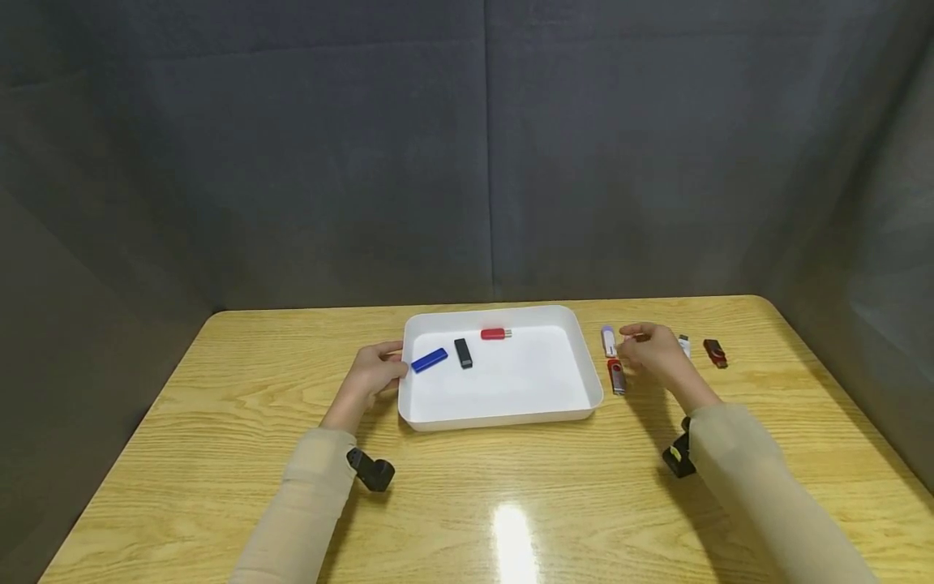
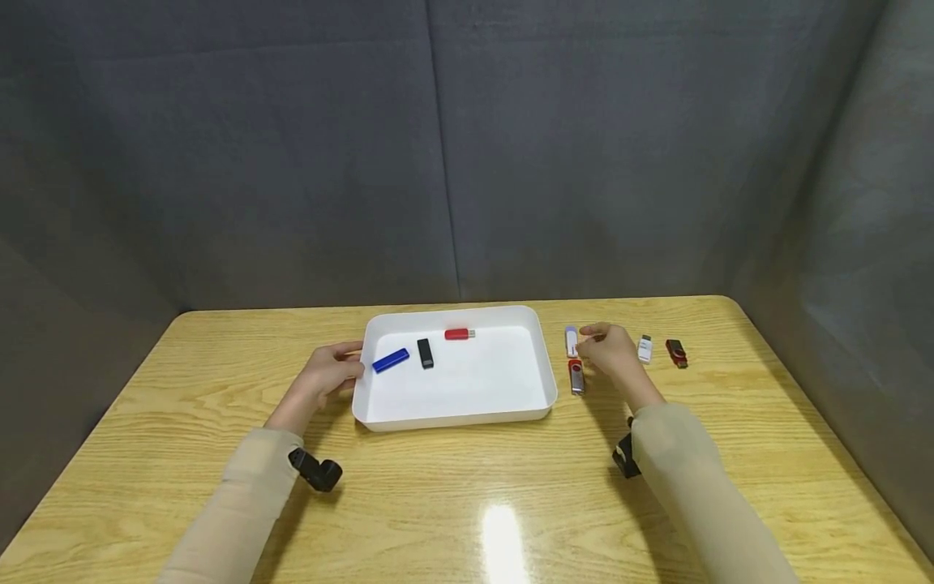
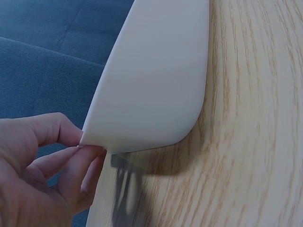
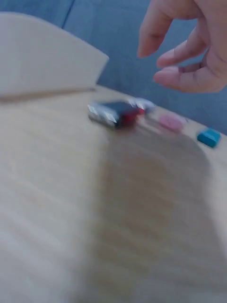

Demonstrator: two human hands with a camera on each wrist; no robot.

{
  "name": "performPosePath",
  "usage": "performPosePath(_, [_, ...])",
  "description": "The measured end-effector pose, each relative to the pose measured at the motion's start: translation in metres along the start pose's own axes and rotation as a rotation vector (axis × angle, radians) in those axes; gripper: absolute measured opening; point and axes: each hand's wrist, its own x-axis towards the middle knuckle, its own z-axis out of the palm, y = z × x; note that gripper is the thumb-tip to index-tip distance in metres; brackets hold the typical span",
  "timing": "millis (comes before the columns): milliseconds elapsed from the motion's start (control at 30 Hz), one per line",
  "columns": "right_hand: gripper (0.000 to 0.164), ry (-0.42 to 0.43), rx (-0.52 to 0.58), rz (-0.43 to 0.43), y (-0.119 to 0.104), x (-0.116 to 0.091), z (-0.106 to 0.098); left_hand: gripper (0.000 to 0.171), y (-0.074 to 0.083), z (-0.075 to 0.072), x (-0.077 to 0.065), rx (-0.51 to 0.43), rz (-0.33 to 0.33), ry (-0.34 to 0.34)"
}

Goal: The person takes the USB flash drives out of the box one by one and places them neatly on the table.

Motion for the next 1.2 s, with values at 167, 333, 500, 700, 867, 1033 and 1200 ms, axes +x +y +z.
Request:
performPosePath(167, [0.044, 0.046, 0.009, -0.079, -0.027, 0.002, 0.012, 0.06, 0.001, 0.0, 0.001, 0.008, -0.006, 0.009])
performPosePath(333, [0.042, 0.022, 0.046, -0.115, -0.05, 0.011, 0.031, 0.06, 0.003, 0.001, 0.0, 0.019, -0.014, 0.019])
performPosePath(500, [0.041, -0.023, 0.07, -0.113, -0.064, 0.02, 0.052, 0.06, 0.003, 0.002, -0.002, 0.001, -0.017, 0.024])
performPosePath(700, [0.04, -0.033, 0.055, -0.103, -0.069, 0.033, 0.074, 0.059, 0.001, 0.001, -0.003, -0.009, -0.014, 0.021])
performPosePath(867, [0.038, -0.044, 0.024, -0.107, -0.073, 0.037, 0.09, 0.061, 0.001, 0.001, -0.005, 0.001, -0.015, 0.018])
performPosePath(1033, [0.038, -0.063, -0.027, -0.134, -0.08, 0.036, 0.101, 0.061, 0.001, 0.001, -0.004, 0.012, -0.019, 0.019])
performPosePath(1200, [0.038, -0.086, -0.071, -0.147, -0.082, 0.04, 0.111, 0.061, 0.001, 0.001, -0.004, 0.008, -0.012, 0.019])
